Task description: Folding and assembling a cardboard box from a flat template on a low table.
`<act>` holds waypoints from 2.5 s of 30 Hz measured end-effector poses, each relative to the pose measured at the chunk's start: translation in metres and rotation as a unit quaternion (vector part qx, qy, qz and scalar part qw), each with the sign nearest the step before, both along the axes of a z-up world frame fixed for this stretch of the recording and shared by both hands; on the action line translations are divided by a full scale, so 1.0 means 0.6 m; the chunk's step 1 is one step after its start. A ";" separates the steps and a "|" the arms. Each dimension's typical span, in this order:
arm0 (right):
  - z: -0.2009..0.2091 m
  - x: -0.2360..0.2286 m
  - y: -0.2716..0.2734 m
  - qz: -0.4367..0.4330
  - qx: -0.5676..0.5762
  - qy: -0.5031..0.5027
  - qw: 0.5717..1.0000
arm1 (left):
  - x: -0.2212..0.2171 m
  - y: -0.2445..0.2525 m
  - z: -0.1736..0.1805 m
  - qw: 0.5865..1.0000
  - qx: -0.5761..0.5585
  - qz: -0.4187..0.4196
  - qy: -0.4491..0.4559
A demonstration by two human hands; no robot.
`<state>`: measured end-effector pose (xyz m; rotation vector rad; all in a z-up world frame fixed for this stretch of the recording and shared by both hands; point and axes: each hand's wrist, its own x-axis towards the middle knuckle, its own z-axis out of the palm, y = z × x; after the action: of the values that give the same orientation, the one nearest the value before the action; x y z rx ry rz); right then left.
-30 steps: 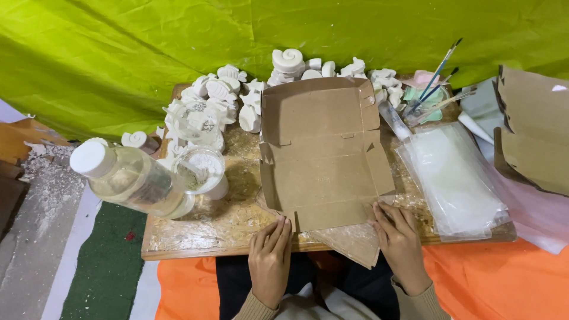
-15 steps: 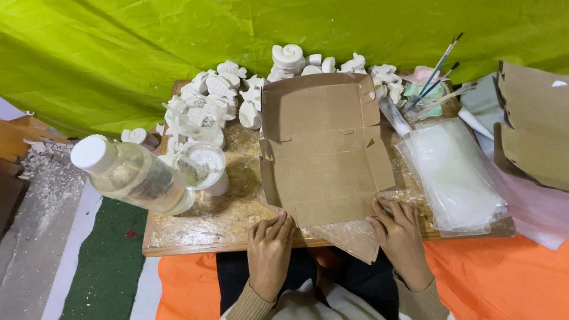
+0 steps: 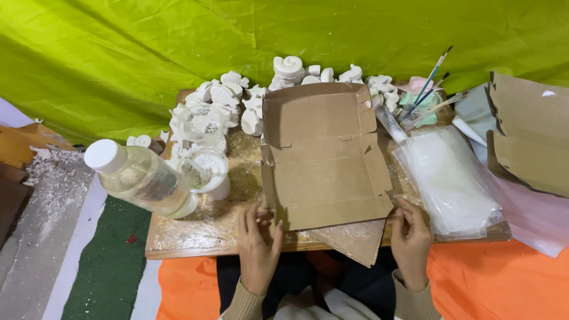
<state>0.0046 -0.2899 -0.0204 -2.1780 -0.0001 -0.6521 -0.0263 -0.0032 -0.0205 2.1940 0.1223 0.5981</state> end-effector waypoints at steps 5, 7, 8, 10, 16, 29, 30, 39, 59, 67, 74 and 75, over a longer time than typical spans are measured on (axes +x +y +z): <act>0.039 0.022 0.013 0.015 0.063 0.013 0.998 | 0.021 0.012 0.039 0.995 -0.062 -0.074 -0.022; 0.045 0.039 0.015 0.029 0.069 0.024 0.997 | 0.028 0.014 0.061 0.989 -0.090 -0.114 -0.023; 0.043 0.049 0.014 0.035 0.057 0.047 0.997 | 0.031 0.013 0.077 0.988 -0.099 -0.112 0.030; 0.045 0.062 0.020 0.041 0.046 0.064 0.996 | 0.040 0.015 0.081 0.985 -0.107 -0.108 0.079; 0.038 0.064 0.019 0.041 0.081 0.029 0.995 | 0.044 0.028 0.045 0.978 -0.167 -0.098 0.076; 0.021 -0.010 0.006 0.081 0.217 0.129 0.964 | -0.017 0.020 0.028 0.989 0.143 -0.022 -0.013; 0.008 -0.011 0.005 0.078 0.210 0.130 0.966 | -0.019 0.008 0.027 0.975 0.217 0.026 -0.030; 0.020 -0.037 0.047 0.135 0.041 0.045 0.989 | 0.006 -0.159 0.087 0.966 -0.143 -0.216 0.004; -0.014 -0.082 0.023 0.041 0.234 0.114 0.965 | 0.050 -0.184 0.071 0.965 -0.148 -0.211 0.041; 0.023 -0.050 0.057 0.029 0.070 0.002 0.997 | 0.060 -0.190 0.075 0.958 -0.135 -0.239 0.077; 0.028 -0.047 0.072 0.011 -0.003 -0.059 0.998 | 0.060 -0.193 0.073 0.960 -0.114 -0.247 0.063; 0.030 -0.046 0.074 0.003 -0.038 -0.078 0.996 | 0.060 -0.193 0.073 0.961 -0.110 -0.247 0.057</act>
<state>-0.0229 -0.2457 -0.0027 -2.1936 -0.1156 -0.8292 0.0097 -0.1190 0.0231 1.9383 -0.2820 0.1669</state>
